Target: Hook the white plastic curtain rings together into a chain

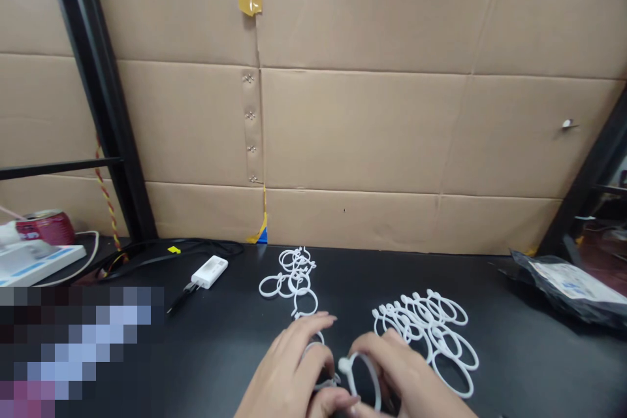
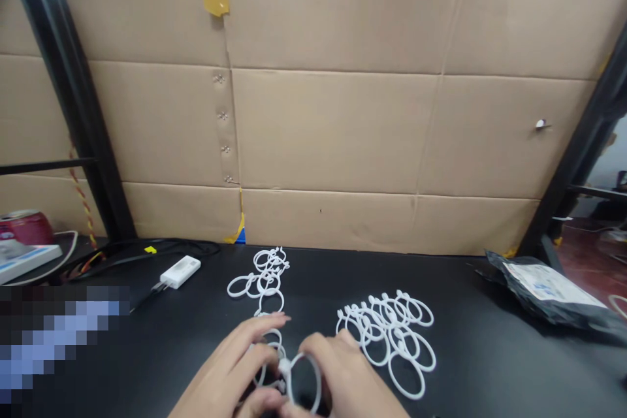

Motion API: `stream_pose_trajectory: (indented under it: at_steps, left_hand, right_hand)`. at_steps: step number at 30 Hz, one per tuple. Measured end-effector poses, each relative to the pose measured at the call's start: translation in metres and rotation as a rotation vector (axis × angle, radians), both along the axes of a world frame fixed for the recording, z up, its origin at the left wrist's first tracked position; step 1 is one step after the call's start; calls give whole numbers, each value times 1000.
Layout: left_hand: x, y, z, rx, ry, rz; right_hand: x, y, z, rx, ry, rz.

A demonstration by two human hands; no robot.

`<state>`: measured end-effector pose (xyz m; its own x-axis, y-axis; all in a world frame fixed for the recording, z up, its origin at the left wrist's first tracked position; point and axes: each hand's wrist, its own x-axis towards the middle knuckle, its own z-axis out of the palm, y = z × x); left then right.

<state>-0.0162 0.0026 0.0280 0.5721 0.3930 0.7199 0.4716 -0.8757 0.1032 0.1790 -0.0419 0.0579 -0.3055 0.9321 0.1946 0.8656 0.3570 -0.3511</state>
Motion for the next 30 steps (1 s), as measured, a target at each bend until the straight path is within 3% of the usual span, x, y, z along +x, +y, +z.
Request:
stream_pose_trajectory:
  at_steps: [2,5,10,12,15,18,20,24,30]
  left_hand:
    - [-2,2,-7,-152,-36,73]
    - [-5,2,-15,-252,-71,140]
    - [-6,-2,-15,-378,-74,120]
    - [-4,-1,-16,-378,-118,110]
    - [-3,1,-21,-361,-129,69]
    - [-2,3,-24,-348,-136,53]
    - [-2,3,-24,-331,-147,43]
    - [0,3,-25,-313,-160,40]
    - [2,3,-28,-309,-175,41]
  right_hand:
    - [11,8,-4,96,-72,-109]
    - [32,18,-5,264,-299,-290]
    - [56,25,2,303,-657,-436]
    - [54,23,0,347,-632,-419]
    - [36,19,-8,342,-375,-288]
    - [12,12,-15,113,-113,-81]
    - [-1,10,-17,-20,-40,-18]
    - [-15,11,-18,-98,39,-16]
    - [-16,15,-22,-56,-6,6]
